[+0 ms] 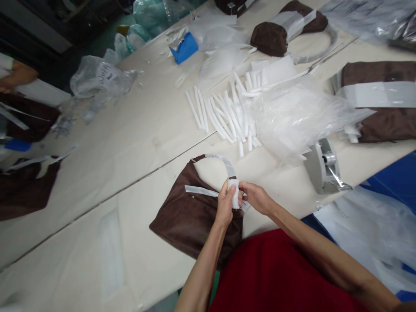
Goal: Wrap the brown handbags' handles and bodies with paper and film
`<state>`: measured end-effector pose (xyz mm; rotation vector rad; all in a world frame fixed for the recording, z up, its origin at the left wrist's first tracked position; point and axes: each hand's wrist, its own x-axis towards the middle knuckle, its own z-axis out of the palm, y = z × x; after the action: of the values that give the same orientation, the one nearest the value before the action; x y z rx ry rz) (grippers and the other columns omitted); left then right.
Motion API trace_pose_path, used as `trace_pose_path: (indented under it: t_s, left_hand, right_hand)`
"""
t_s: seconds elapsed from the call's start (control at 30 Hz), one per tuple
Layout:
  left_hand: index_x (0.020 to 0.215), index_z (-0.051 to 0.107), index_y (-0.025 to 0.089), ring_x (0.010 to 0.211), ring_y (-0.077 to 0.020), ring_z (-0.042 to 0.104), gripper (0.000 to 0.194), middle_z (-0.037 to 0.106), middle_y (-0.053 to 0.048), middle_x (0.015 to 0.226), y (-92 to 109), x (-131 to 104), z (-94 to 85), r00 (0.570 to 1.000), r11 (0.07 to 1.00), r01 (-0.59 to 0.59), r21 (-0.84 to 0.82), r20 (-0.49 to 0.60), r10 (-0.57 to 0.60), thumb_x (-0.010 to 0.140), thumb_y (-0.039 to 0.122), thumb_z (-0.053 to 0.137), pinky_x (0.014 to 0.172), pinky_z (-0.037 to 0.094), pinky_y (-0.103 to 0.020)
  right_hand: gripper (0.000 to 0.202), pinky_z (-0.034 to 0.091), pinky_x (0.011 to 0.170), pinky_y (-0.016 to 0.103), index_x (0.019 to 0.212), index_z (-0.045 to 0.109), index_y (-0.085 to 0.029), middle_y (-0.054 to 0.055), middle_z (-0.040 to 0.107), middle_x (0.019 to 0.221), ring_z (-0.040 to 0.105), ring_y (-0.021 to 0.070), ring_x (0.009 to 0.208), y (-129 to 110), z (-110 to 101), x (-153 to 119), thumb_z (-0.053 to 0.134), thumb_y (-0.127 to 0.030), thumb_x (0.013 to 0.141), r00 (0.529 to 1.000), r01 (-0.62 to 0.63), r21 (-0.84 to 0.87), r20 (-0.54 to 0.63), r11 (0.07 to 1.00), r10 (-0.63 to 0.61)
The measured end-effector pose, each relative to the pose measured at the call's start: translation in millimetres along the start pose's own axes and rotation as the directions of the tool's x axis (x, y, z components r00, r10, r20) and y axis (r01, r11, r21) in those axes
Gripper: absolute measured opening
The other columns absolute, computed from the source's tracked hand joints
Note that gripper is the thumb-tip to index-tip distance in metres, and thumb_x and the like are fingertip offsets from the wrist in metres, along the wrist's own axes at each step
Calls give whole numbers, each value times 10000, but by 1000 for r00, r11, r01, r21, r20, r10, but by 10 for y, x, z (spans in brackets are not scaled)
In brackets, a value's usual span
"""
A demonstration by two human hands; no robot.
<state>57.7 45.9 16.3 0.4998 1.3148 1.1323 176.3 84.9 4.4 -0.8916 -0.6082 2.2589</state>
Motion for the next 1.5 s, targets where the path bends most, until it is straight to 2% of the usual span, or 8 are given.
trace_pose_path:
  t_s: [0.3,0.5,0.67,0.8,0.93,1.07,1.27,1.5]
  left_hand:
    - [1406,508,252,1072,-250,657,728,721,-87,1123,137,33,-207,998,998,64,-7,-26,-65,782,580,689,941,496,-379]
    - [1382,544,218,1386,-269,438,585,545,-105,1445,882,-238,-1613,884,616,92,782,-349,310,886,528,531,1185,279,-420]
    - [1394,508,73,1405,-347,406,668,462,-197,1490,918,-407,-2440,809,298,540,788,-583,77,878,497,492,1163,319,-461]
    - [1338,563,110,1269,-384,554,694,605,-195,1352,508,-606,-2415,828,318,535,782,-561,-13,867,603,434,1078,409,-500]
    - [1275,592,123,1211,-378,601,764,655,-204,1277,-50,-825,-2112,878,356,469,808,-471,-87,844,709,356,1032,441,-490]
    - [1086,672,150,1207,-380,602,706,695,-188,1204,-193,-887,-2084,923,418,385,823,-348,-165,809,741,401,1037,434,-473]
    - [1071,669,233,1181,-323,598,418,701,-99,1158,187,-559,-2406,949,636,181,750,-303,87,889,579,521,1029,443,-462]
    - [1245,575,175,1077,-244,613,390,593,-95,1255,274,-73,-2607,937,803,65,592,-314,155,923,390,618,897,548,-450]
  right_hand:
    - [522,362,476,233,755,617,-163,-22,593,575,474,104,498,-66,107,188,832,-599,564,989,-44,-146,-144,988,22]
    - [544,472,619,270,826,672,-143,28,677,703,604,165,657,-373,162,590,796,-618,592,975,141,-221,-138,965,-174]
    - [555,488,900,445,907,682,-92,187,702,951,637,331,1024,-667,88,894,525,-623,868,877,14,-814,-269,581,-398]
    - [547,317,1142,517,1324,558,-102,220,512,1427,433,314,1365,-318,112,384,364,-487,987,780,159,-975,27,156,-625]
    - [474,208,1181,615,1424,505,-273,90,426,1542,320,299,1459,361,112,-153,412,-459,997,912,273,-934,328,-232,-247]
    - [481,238,1162,637,1424,511,-238,108,428,1534,345,313,1448,443,96,-252,474,-429,984,982,186,-950,176,-252,64]
    - [471,261,1189,551,1448,487,-205,122,420,1537,307,277,1470,263,260,-433,380,-364,1018,958,89,-960,155,-264,-239]
    - [547,183,1190,612,1503,369,-340,55,315,1596,262,283,1488,738,29,-449,368,-543,995,996,68,-960,50,-273,72]
